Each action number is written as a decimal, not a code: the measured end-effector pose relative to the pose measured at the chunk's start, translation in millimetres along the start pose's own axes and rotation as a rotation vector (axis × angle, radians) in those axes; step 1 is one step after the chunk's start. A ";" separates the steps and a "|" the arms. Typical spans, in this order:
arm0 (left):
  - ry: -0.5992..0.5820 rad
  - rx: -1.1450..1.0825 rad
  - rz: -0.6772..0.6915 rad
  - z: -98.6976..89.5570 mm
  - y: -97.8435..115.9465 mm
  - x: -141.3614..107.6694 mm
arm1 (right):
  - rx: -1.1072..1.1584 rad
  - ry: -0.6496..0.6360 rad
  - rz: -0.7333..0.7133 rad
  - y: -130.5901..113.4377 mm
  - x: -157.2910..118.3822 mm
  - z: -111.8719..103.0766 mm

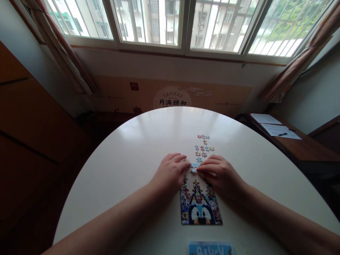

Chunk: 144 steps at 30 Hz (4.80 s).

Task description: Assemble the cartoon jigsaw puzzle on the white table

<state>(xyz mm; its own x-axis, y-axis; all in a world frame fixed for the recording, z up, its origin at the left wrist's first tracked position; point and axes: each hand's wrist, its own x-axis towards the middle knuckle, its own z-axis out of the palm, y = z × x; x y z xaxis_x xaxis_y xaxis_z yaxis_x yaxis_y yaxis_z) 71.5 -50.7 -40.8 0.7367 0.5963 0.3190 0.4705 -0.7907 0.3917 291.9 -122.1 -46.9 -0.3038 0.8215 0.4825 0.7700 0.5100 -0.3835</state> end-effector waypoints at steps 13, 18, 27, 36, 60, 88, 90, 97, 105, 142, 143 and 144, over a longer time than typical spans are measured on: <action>-0.030 0.003 0.007 -1.9 2.3 -0.3 | -0.089 -0.035 0.014 -2.2 -0.7 3.1; -0.033 0.000 0.002 -4.0 4.7 0.3 | -0.107 -0.019 0.003 -3.0 -0.6 4.7; -0.023 0.011 -0.002 -1.8 3.5 0.6 | -0.100 0.028 -0.006 -4.3 -0.2 6.0; -0.029 -0.001 -0.004 -2.8 4.1 -1.1 | -0.119 -0.008 0.030 -5.3 -0.4 3.8; -0.071 -0.012 0.126 -5.4 0.1 -0.3 | -0.064 0.029 0.020 -2.4 -2.6 -2.9; -0.038 0.126 0.126 -10.4 -2.1 -4.6 | -0.233 0.013 -0.033 -5.9 -7.8 -3.3; -0.010 0.123 0.093 -14.3 -3.1 -4.5 | -0.227 0.040 -0.051 -3.8 -9.0 -7.1; 0.007 0.122 0.069 -16.6 -4.6 -4.6 | -0.241 0.101 -0.034 3.5 -11.3 -17.1; -0.009 0.163 0.139 -4.8 -12.5 -5.3 | -0.224 -0.012 -0.075 3.9 -11.4 -7.8; 0.220 -0.372 -0.345 -35.6 -40.4 5.9 | 0.033 0.168 0.422 85.7 -9.6 -16.0; 0.220 -0.375 -0.351 -35.4 -40.4 6.0 | 0.024 0.156 0.424 86.6 -9.5 -15.3; 0.216 -0.379 -0.358 -35.2 -40.2 6.0 | 0.018 0.149 0.432 87.4 -9.3 -14.8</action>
<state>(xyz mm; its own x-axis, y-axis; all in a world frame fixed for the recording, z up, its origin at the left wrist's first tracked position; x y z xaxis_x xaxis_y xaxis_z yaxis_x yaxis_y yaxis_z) 39.9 -10.5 -24.3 0.4285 0.8643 0.2632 0.4359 -0.4529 0.7777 370.3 -89.0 -73.2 0.1286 0.9149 0.3827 0.7982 0.1336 -0.5874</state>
